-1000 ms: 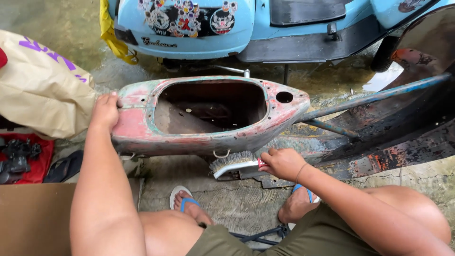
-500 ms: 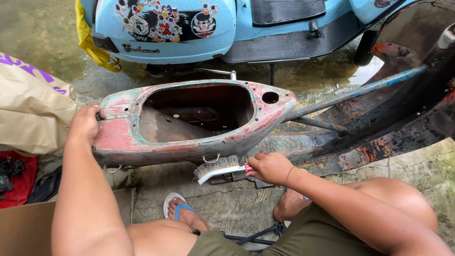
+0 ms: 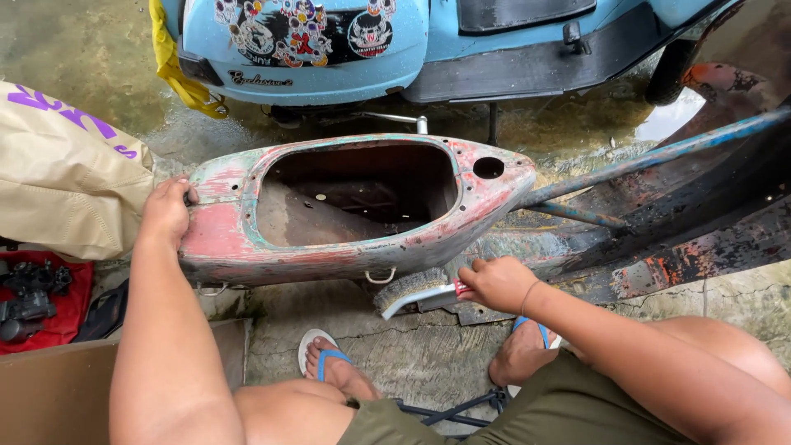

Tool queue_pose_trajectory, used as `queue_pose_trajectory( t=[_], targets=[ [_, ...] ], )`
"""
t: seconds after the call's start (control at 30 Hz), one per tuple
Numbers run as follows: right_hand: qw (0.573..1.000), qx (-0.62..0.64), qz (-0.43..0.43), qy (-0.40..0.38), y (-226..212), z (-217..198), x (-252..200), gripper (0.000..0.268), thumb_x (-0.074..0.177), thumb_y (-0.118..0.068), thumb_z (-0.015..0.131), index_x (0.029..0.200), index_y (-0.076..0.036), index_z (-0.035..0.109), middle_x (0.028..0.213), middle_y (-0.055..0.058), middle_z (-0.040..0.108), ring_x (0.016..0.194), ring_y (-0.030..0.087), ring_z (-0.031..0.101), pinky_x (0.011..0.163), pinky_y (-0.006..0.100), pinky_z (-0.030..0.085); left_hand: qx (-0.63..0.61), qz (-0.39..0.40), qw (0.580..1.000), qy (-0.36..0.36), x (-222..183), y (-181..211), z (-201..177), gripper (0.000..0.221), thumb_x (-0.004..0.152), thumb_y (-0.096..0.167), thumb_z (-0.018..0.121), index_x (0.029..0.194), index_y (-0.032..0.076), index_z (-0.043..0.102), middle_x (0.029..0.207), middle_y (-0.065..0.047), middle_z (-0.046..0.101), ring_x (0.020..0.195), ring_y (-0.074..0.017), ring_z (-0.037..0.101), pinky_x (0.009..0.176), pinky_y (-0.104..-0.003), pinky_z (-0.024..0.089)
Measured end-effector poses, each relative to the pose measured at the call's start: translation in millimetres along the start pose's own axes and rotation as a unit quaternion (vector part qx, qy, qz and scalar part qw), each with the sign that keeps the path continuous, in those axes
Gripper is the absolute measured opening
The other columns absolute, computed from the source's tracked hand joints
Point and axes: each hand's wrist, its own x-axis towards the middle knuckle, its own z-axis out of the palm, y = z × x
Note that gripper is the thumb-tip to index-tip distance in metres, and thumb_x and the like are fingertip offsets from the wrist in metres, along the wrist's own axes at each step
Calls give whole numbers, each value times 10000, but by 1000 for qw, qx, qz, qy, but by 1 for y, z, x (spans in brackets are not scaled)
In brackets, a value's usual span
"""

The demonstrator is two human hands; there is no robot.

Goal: Scrubbing a metal part with a wire brush to remove rust or dirt.

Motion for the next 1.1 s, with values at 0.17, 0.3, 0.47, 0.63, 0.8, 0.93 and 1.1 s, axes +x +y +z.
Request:
queue_pose_trajectory(
  t=[0.17, 0.3, 0.47, 0.63, 0.8, 0.93, 1.1],
  targets=[
    [997, 23, 2, 72, -21, -21, 7, 467, 1000, -634, 528, 947, -171, 554, 719, 58, 601, 485, 347, 599, 375, 498, 465, 35, 9, 999, -1, -10, 9, -3, 391, 1071, 307, 408, 728, 157, 519, 1159, -16, 562, 844, -175, 488, 568, -367, 363],
    [997, -7, 15, 79, -6, -14, -3, 372, 894, -626, 593, 919, -256, 569, 715, 36, 606, 583, 317, 714, 539, 442, 586, 66, 183, 981, 13, 31, -41, -1, 454, 1076, 263, 483, 750, 21, 687, 948, -274, 643, 1038, -428, 601, 935, -508, 479],
    [996, -11, 22, 91, -20, -39, -3, 359, 899, -618, 600, 914, -261, 569, 720, 22, 610, 594, 299, 724, 536, 436, 588, 75, 148, 986, 27, -14, -7, -2, 471, 1079, 368, 494, 742, 100, 681, 869, -125, 642, 918, -312, 633, 843, -439, 516],
    [995, -14, 42, 89, -12, -23, -9, 336, 885, -596, 619, 940, -268, 578, 720, 30, 610, 611, 307, 726, 541, 448, 587, 101, 136, 985, 26, -6, -15, -2, 488, 1102, 397, 480, 759, 116, 684, 797, -128, 629, 822, -321, 658, 785, -434, 518],
    [993, -7, 34, 115, -17, -27, -8, 346, 898, -605, 608, 890, -261, 577, 710, 28, 610, 575, 315, 717, 525, 442, 586, 122, 134, 983, 27, 0, -17, -5, 509, 1115, 413, 478, 763, 116, 695, 856, -155, 658, 913, -385, 658, 830, -477, 509],
    [993, -20, 38, 114, -11, -18, -8, 353, 869, -616, 624, 888, -267, 580, 705, 29, 603, 577, 320, 714, 524, 453, 582, 118, 131, 984, 26, 9, -22, -4, 512, 1121, 418, 466, 769, 130, 703, 881, -139, 660, 920, -367, 655, 865, -444, 507],
    [992, -31, 28, 118, -9, -42, -11, 345, 863, -614, 635, 878, -273, 588, 696, 23, 615, 589, 301, 724, 528, 439, 585, 112, 136, 984, 30, 25, -35, -2, 510, 1120, 405, 463, 771, 124, 705, 891, -144, 666, 931, -374, 653, 870, -462, 505]
  ],
)
